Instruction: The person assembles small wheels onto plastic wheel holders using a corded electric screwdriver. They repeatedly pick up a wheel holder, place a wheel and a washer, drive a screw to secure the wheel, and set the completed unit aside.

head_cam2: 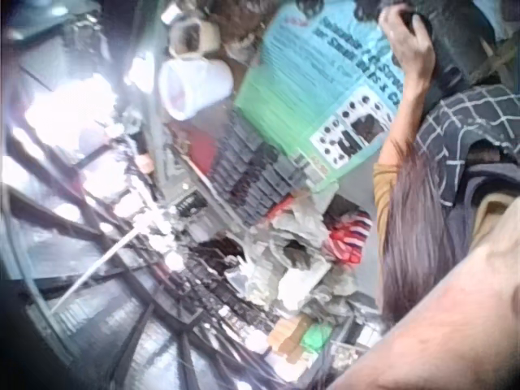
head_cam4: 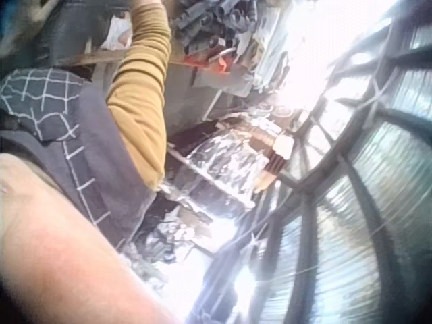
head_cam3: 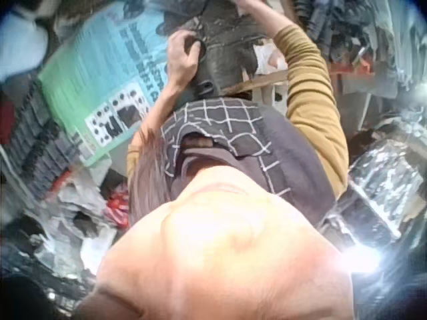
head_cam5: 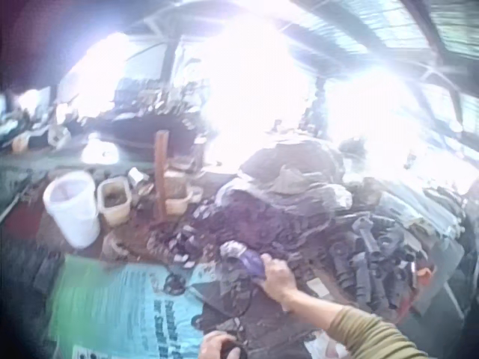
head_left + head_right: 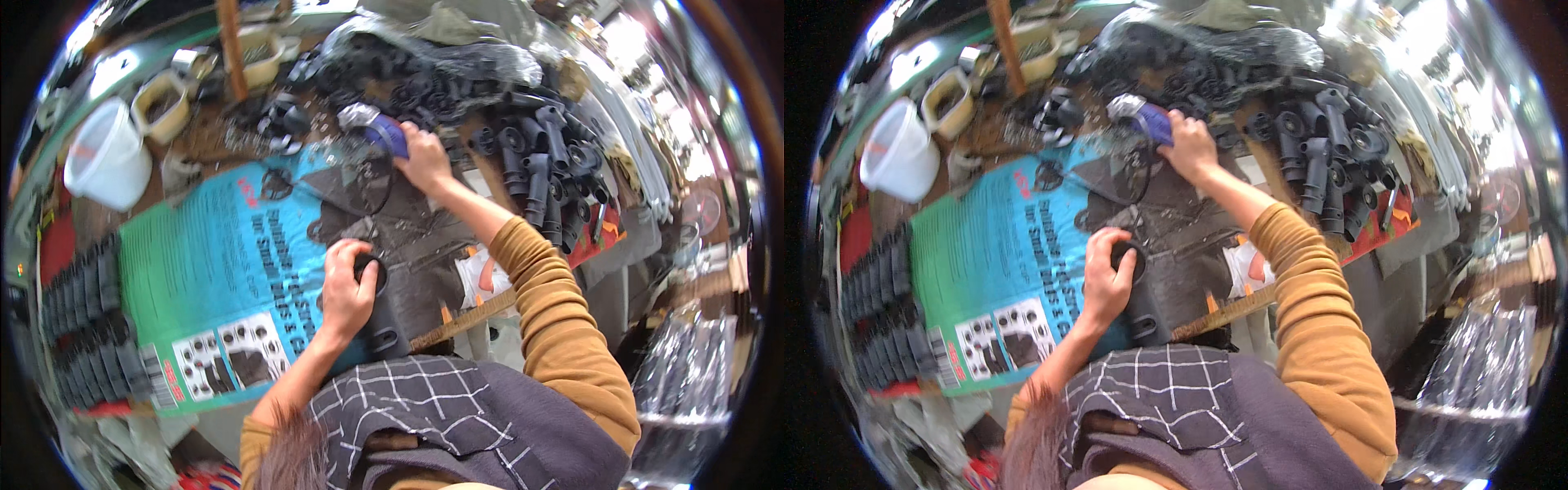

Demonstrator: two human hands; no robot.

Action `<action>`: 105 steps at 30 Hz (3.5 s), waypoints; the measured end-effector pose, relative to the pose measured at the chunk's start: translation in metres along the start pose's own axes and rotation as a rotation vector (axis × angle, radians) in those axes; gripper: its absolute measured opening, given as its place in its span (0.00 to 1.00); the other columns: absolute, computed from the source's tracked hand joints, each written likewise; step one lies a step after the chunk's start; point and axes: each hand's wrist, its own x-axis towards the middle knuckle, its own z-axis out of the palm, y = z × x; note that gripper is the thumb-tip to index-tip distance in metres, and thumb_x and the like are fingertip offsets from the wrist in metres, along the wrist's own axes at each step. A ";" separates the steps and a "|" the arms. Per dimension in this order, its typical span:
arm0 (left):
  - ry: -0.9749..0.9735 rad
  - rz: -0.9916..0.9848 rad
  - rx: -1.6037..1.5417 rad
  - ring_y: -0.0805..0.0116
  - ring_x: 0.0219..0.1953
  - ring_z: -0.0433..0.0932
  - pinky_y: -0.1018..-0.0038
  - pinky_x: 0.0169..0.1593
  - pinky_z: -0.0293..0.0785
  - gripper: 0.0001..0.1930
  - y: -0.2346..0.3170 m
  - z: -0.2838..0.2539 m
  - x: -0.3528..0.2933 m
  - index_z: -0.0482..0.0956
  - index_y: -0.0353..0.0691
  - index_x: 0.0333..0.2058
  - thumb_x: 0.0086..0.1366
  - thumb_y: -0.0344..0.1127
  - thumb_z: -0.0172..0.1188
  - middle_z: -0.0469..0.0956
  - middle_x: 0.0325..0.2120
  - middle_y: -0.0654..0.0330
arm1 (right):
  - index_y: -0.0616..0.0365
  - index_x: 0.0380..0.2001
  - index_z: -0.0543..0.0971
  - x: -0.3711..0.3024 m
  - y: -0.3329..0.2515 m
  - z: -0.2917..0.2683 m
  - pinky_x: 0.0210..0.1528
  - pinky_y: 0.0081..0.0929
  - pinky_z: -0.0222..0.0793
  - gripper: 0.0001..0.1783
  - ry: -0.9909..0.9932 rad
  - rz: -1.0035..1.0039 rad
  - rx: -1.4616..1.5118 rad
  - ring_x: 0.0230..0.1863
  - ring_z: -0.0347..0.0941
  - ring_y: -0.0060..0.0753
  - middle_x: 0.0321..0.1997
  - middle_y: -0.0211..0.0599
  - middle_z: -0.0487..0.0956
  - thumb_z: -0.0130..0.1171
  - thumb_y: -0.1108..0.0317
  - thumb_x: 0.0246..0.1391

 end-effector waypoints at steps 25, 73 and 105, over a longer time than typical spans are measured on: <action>0.446 -0.153 0.966 0.56 0.51 0.71 0.63 0.54 0.69 0.18 -0.050 -0.243 0.016 0.77 0.43 0.41 0.51 0.35 0.70 0.74 0.45 0.55 | 0.55 0.53 0.78 0.098 0.618 -0.135 0.63 0.44 0.59 0.38 0.334 1.099 -0.133 0.59 0.71 0.47 0.57 0.45 0.77 0.49 0.34 0.54; 0.278 -0.272 -0.400 0.78 0.31 0.79 0.80 0.38 0.76 0.13 -0.077 -0.144 0.079 0.82 0.31 0.42 0.65 0.36 0.62 0.82 0.30 0.63 | 0.61 0.30 0.79 0.017 -0.194 0.005 0.36 0.33 0.68 0.10 -0.300 -0.557 0.545 0.32 0.72 0.40 0.28 0.42 0.75 0.64 0.65 0.50; -0.179 -0.162 0.522 0.51 0.56 0.66 0.54 0.59 0.60 0.45 -0.003 -0.049 0.000 0.72 0.39 0.57 0.44 0.62 0.71 0.72 0.51 0.55 | 0.58 0.50 0.74 -0.103 -0.112 -0.061 0.52 0.40 0.69 0.28 -0.343 -0.525 0.511 0.46 0.74 0.48 0.38 0.45 0.77 0.68 0.66 0.44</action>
